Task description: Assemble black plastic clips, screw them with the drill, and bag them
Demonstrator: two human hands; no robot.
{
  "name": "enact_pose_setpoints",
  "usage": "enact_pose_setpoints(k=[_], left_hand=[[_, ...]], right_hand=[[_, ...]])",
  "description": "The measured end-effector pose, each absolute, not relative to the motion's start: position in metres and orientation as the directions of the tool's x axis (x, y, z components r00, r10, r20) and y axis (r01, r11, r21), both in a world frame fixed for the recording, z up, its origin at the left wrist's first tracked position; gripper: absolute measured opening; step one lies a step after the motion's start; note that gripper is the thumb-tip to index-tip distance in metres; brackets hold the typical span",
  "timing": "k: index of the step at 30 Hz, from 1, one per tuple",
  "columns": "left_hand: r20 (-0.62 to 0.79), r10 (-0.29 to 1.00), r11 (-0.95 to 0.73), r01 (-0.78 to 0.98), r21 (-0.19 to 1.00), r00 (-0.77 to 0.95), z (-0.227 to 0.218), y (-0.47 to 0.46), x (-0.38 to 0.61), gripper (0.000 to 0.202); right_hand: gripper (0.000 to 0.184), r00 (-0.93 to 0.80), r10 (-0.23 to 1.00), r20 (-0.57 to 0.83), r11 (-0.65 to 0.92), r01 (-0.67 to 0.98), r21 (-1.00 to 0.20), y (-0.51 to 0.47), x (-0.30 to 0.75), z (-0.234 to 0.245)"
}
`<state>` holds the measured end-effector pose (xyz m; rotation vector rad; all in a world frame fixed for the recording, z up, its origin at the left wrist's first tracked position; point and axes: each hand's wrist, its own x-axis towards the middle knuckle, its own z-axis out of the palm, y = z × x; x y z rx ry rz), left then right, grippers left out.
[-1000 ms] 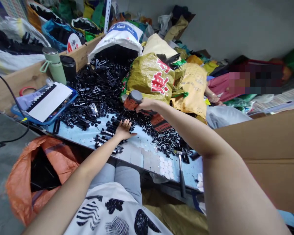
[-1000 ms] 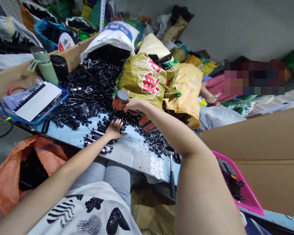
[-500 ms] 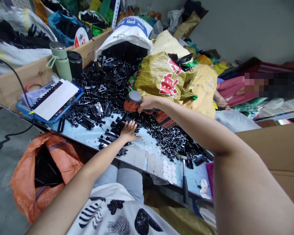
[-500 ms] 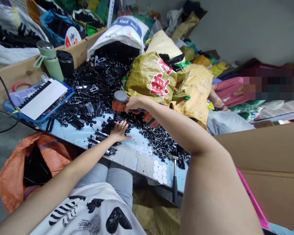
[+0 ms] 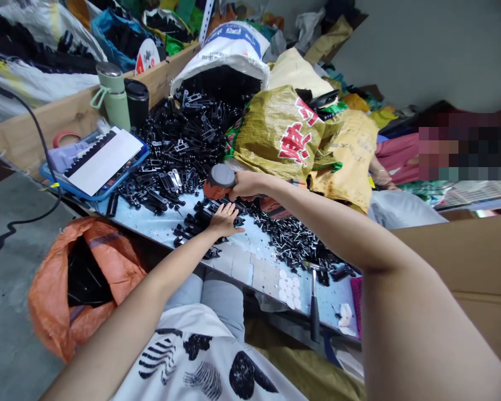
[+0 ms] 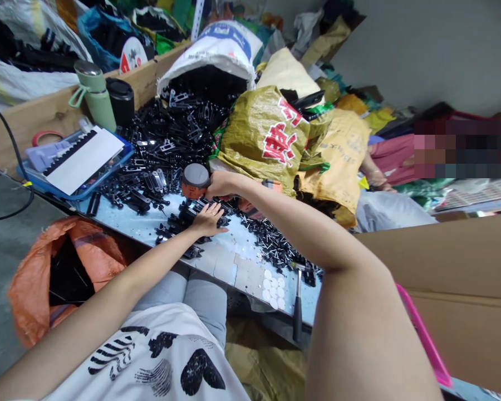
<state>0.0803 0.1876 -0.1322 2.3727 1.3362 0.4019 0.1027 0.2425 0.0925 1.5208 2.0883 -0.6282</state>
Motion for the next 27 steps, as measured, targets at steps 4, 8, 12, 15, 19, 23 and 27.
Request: enact_pose_setpoints(k=[4, 8, 12, 15, 19, 23, 27], left_hand=[[0.169, 0.867, -0.491, 0.744, 0.453, 0.469, -0.131, 0.182, 0.078, 0.083], [0.152, 0.865, -0.49, 0.74, 0.461, 0.478, -0.131, 0.183, 0.079, 0.085], [0.059, 0.86, -0.471, 0.744, 0.473, 0.506, -0.133, 0.189, 0.082, 0.091], [0.042, 0.861, -0.465, 0.75, 0.471, 0.508, -0.134, 0.191, 0.083, 0.094], [0.017, 0.852, -0.47, 0.748, 0.469, 0.524, -0.131, 0.191, 0.083, 0.095], [0.011, 0.85, -0.469, 0.748, 0.469, 0.527, -0.119, 0.183, 0.078, 0.092], [0.054, 0.862, -0.467, 0.75, 0.469, 0.503, -0.108, 0.155, 0.062, 0.095]], right_hand=[[0.017, -0.229, 0.751, -0.619, 0.154, 0.973, -0.172, 0.236, 0.11, 0.11], [0.018, -0.123, 0.755, -0.644, 0.065, 0.991, -0.113, 0.243, 0.121, 0.105], [0.014, -0.151, 0.712, -0.686, 0.08, 0.988, -0.135, 0.257, 0.134, 0.088], [0.013, -0.206, 0.697, -0.687, 0.124, 0.978, -0.168, 0.263, 0.14, 0.08], [0.011, -0.205, 0.694, -0.69, 0.155, 0.979, -0.135, 0.258, 0.136, 0.084], [0.015, -0.187, 0.725, -0.663, 0.178, 0.981, -0.083, 0.244, 0.125, 0.097], [0.022, -0.258, 0.704, -0.661, 0.225, 0.965, -0.136, 0.232, 0.116, 0.099]])
